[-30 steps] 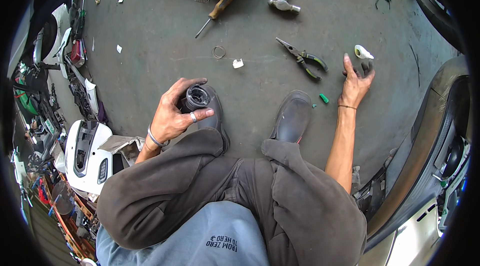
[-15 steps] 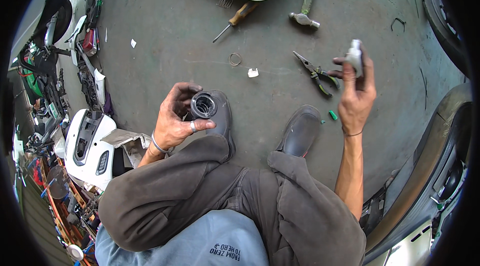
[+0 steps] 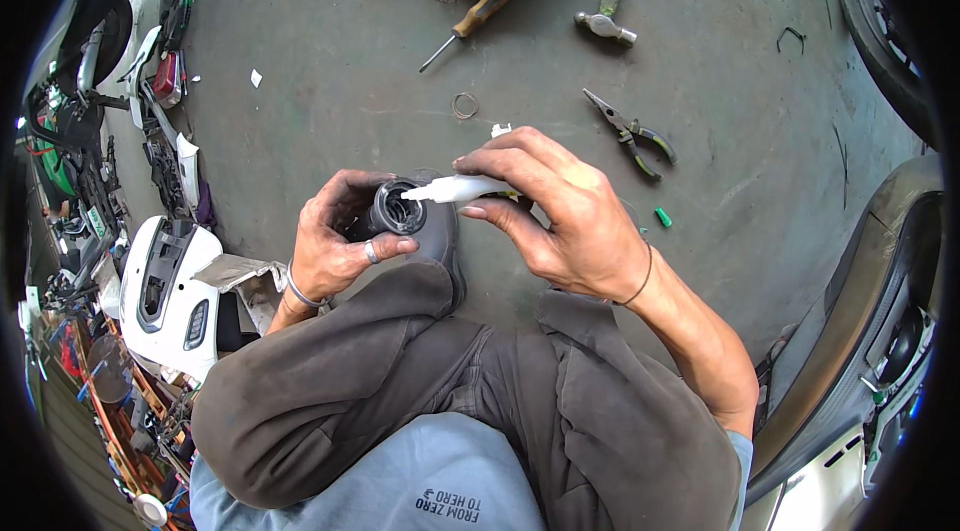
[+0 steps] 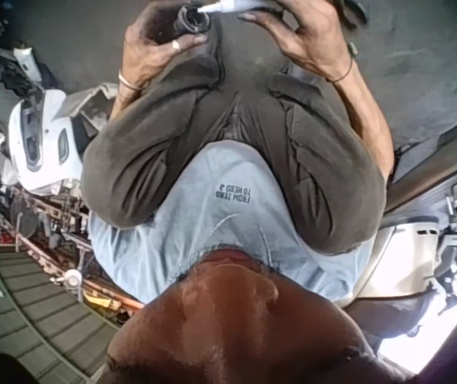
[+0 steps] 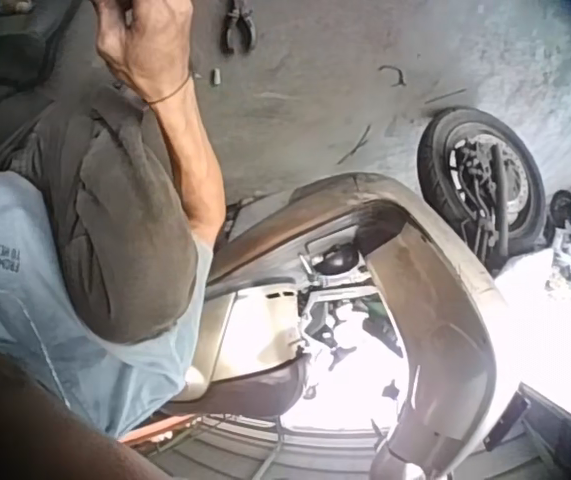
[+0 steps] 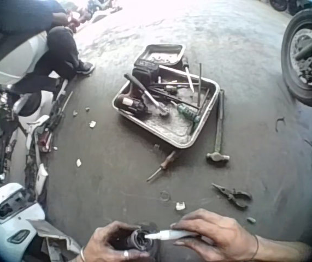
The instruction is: The person cleans and lubricates scooter handlebar components. They use a screwdriver to pry internal parts from a throttle grip, remove a spring, apply grease from a tube into the grip, and spread it with their finger.
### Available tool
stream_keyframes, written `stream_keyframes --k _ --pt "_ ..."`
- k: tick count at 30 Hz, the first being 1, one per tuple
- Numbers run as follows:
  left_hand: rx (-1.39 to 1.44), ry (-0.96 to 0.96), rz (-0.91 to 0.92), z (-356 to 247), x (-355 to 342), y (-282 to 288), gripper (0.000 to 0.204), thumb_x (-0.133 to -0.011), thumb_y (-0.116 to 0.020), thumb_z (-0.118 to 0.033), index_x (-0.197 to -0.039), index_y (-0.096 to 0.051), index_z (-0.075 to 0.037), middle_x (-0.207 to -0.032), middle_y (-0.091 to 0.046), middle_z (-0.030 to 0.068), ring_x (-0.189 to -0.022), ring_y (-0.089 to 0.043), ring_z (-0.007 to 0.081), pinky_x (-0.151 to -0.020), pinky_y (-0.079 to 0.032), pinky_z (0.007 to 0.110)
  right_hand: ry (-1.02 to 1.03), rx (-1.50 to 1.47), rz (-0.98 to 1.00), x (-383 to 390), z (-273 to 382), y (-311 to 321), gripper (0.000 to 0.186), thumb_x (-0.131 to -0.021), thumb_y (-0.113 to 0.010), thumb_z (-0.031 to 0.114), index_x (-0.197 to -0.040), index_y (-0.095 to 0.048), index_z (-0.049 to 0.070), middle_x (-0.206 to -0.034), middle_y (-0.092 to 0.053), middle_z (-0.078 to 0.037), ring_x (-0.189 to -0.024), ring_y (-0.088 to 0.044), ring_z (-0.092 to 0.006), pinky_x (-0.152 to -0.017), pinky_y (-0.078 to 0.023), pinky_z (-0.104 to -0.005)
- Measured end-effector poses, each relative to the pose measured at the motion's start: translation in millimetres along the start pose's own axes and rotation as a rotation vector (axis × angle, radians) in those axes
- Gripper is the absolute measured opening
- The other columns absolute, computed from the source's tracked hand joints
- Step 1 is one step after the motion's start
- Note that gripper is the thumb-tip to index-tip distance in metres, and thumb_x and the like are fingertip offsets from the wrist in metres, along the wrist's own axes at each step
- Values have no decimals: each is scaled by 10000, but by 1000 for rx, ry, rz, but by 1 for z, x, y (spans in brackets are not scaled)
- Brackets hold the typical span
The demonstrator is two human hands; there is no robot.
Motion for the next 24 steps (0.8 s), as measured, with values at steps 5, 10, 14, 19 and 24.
stream_keyframes --k 5,10,14,19,24 --pt "31 66 8 -1 3 1 623 -679 -920 -109 -1180 -585 50 -1098 -691 159 -1035 -663 200 -925 -536 335 16 -33 37 -1 3 -12 349 -785 -756 23 -1109 -629 8 -994 -649 -146 -889 -649 -332 -765 -540 -396" --pt "1 -2 13 0 4 0 567 -716 -902 -154 -1169 -616 31 -1078 -716 166 -1031 -696 228 -914 -550 344 68 80 53 2 1 -21 354 -787 -746 47 -1114 -616 11 -995 -639 -138 -877 -656 -328 -751 -553 -401" --pt "-14 16 11 0 6 2 582 -716 -903 -165 -1175 -606 37 -1082 -714 169 -1040 -694 234 -925 -545 351 80 100 61 2 7 -21 348 -788 -748 52 -1105 -613 10 -978 -634 -133 -869 -657 -323 -739 -558 -395" --pt "-12 38 32 2 4 -1 597 -718 -904 -175 -1184 -597 40 -1087 -714 169 -1046 -691 236 -929 -542 354 75 118 34 4 8 -22 359 -775 -763 47 -1105 -626 17 -962 -631 -124 -845 -659 -303 -719 -553 -384" --pt "-21 69 50 1 3 0 599 -730 -898 -196 -1190 -597 41 -1095 -713 169 -1049 -690 234 -926 -541 348 93 129 -5 4 9 -21 381 -757 -780 34 -1111 -639 21 -956 -633 -117 -821 -661 -289 -707 -547 -376"
Point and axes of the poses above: each hand's wrist, its own x-axis away from the middle knuckle, its own y-axis out of the back of the hand, z = x × y, the point moved 4 cm from there along -x, towards the middle knuckle
